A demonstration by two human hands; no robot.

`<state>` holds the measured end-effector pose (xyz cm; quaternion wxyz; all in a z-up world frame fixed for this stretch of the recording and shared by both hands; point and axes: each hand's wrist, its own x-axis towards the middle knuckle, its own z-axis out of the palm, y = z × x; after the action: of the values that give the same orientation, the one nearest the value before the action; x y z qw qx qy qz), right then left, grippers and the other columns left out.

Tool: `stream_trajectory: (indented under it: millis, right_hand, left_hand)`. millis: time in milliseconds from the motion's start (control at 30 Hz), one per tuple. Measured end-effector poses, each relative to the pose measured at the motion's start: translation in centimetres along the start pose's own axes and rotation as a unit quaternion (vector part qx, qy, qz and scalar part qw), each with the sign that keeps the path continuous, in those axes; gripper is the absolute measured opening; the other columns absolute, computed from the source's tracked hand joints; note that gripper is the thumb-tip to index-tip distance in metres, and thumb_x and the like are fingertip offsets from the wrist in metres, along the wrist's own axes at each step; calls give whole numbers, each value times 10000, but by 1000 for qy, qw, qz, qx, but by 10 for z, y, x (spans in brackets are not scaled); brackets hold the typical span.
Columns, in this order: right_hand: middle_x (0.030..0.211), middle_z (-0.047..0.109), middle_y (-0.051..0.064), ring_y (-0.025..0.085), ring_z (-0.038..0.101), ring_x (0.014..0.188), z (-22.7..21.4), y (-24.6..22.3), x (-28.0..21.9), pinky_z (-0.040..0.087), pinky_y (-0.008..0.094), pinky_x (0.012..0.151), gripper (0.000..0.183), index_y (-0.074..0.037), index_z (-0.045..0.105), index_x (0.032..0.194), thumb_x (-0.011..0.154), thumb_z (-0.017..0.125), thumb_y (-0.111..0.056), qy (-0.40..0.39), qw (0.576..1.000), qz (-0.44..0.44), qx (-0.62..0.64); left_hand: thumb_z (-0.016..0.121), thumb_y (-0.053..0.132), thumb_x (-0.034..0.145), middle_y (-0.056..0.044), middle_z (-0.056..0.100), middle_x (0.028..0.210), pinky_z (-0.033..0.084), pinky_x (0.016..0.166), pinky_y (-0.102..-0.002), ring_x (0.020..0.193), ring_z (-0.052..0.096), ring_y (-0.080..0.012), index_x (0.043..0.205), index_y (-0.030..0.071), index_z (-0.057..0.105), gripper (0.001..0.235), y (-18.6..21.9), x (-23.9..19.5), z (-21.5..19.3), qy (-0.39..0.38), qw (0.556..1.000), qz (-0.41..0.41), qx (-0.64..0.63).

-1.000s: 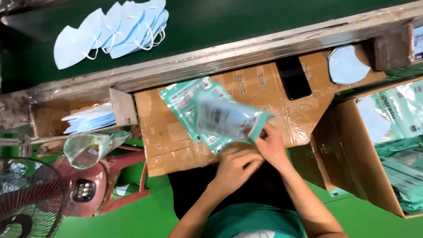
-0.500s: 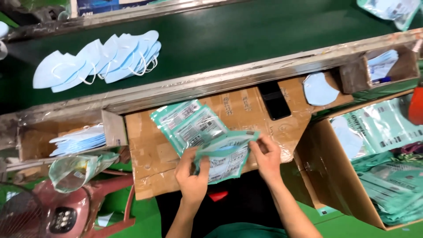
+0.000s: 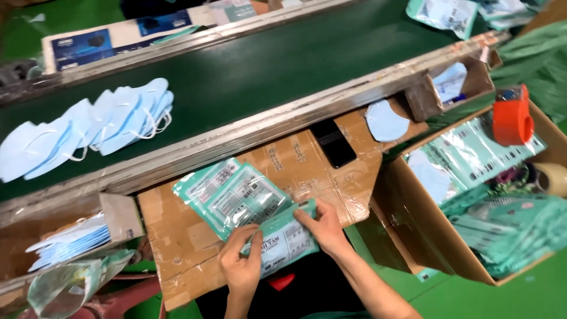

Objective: Packaging blue face masks into green plastic bags on a factory assembly line.

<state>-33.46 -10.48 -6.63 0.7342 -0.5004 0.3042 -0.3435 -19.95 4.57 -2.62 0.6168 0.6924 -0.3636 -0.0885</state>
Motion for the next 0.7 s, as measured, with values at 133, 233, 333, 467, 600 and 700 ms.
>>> stream_trajectory:
  millis: [133, 233, 333, 467, 600, 700]
  right_hand:
    - [897, 738, 45, 107, 667, 784, -4, 3, -3, 547, 262, 707, 102, -7, 711, 1005, 915, 686, -46, -4, 998, 41, -52]
    - [1031, 675, 43, 120, 635, 953, -24, 20, 1, 520, 269, 850, 68, 16, 662, 1027, 1015, 721, -15, -169, 976, 0, 135]
    - [902, 736, 76, 169, 700, 778, -26, 25, 5, 572, 317, 685, 170, 10, 683, 1029, 870, 724, -30, -66, 990, 119, 26]
    - [863, 723, 85, 178, 615, 656, -57, 24, 20, 419, 315, 494, 210, -41, 705, 1073, 884, 744, -122, -41, 991, 130, -6]
    - [998, 728, 66, 173, 684, 873, -83, -63, 55, 554, 332, 767, 327, -33, 689, 1136, 863, 771, -193, 9, 970, 33, -242]
    - [1244, 681, 97, 183, 682, 1089, -122, -114, 77, 570, 331, 965, 367, -13, 579, 1332, 1018, 677, -177, 33, 991, -94, 86]
  left_hand:
    - [748, -38, 790, -119, 768, 943, 572, 801, -311, 864, 749, -213, 909, -37, 717, 123, 13, 8, -5, -32, 999, 21, -14]
    - [798, -16, 785, -120, 764, 922, 581, 788, -338, 855, 740, -222, 888, -30, 725, 127, 4, 2, 5, -68, 995, 14, -72]
    - [785, 24, 838, -104, 749, 922, 568, 814, -337, 888, 725, -225, 912, -16, 712, 111, 10, 3, 15, -39, 998, 37, -45]
    - [761, 69, 877, -108, 731, 903, 555, 805, -341, 869, 716, -228, 937, -16, 699, 121, 1, 35, 15, 5, 999, 10, -49]
    - [762, 151, 911, -152, 676, 1126, 487, 950, -410, 1061, 638, -304, 1165, 10, 637, 316, -45, 127, -10, 45, 993, 94, 51]
    - [846, 205, 776, -229, 528, 1391, 369, 1097, -528, 1296, 469, -425, 1401, -5, 496, 746, -60, 209, -48, 131, 936, 174, 276]
